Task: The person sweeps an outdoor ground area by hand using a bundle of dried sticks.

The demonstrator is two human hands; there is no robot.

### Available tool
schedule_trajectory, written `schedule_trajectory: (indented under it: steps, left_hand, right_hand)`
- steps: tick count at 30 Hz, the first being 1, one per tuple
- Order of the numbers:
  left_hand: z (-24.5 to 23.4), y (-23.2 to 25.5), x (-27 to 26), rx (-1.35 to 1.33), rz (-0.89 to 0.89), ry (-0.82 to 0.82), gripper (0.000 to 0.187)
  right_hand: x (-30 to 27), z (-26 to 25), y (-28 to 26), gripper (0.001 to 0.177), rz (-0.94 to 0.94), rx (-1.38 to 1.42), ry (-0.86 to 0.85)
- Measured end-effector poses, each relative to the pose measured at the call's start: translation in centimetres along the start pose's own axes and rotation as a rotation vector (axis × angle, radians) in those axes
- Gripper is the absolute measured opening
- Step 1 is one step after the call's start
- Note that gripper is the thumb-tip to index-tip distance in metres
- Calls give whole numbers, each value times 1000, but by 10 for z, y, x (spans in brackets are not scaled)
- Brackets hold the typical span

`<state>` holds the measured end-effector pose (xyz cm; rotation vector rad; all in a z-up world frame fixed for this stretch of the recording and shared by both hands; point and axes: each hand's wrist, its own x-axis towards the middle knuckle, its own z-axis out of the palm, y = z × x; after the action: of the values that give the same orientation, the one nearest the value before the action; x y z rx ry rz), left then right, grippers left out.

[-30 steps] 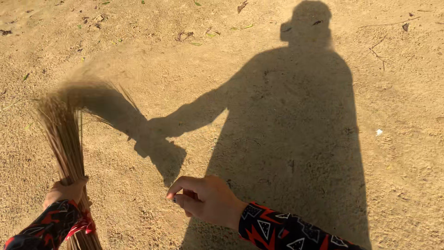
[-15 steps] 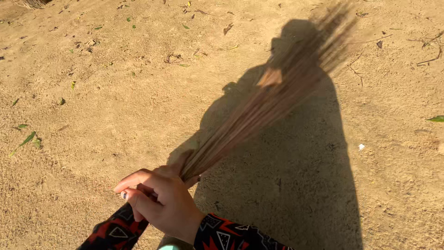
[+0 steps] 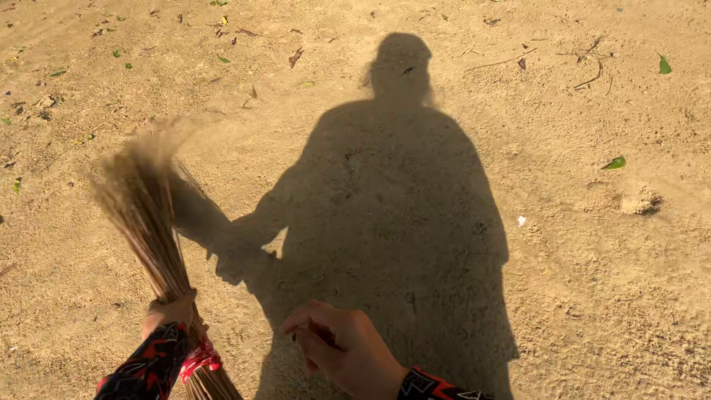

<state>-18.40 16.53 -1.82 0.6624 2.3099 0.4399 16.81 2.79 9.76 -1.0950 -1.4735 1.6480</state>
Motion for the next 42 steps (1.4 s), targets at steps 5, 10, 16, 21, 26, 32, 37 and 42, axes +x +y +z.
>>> schedule_trajectory:
  steps: [5,10,16,21,26,32,37,42]
  left_hand:
    - [7,6,4,-295,118,243,55]
    - [69,72,-89,-722,428,-397,40]
    - [148,160,-167,-230,817,-953,62]
    - [198,287,-202,726,1315,-712,74]
    - [219,337,-269,122,1000,-391,46]
    - [243,222,-268,102,986,-491,50]
    - [241,217,-202,72,341,-477,47]
    - [254,221,-219,-233,500,-222,46]
  right_hand:
    - [11,-12,2,23,15,-137,95]
    - [61,-26,-10,69,198,-414,124]
    - [98,-87,-22,97,271,172,462]
    - [35,-178,-9,53,232,125,888]
    - [-86,-250,-1,57,507,-54,1220]
    - [-228,-269,72,51,703,-26,1613]
    - [-215,-220,185,59,760,247,1554]
    - [-98,-158,121,75,551,-42,833]
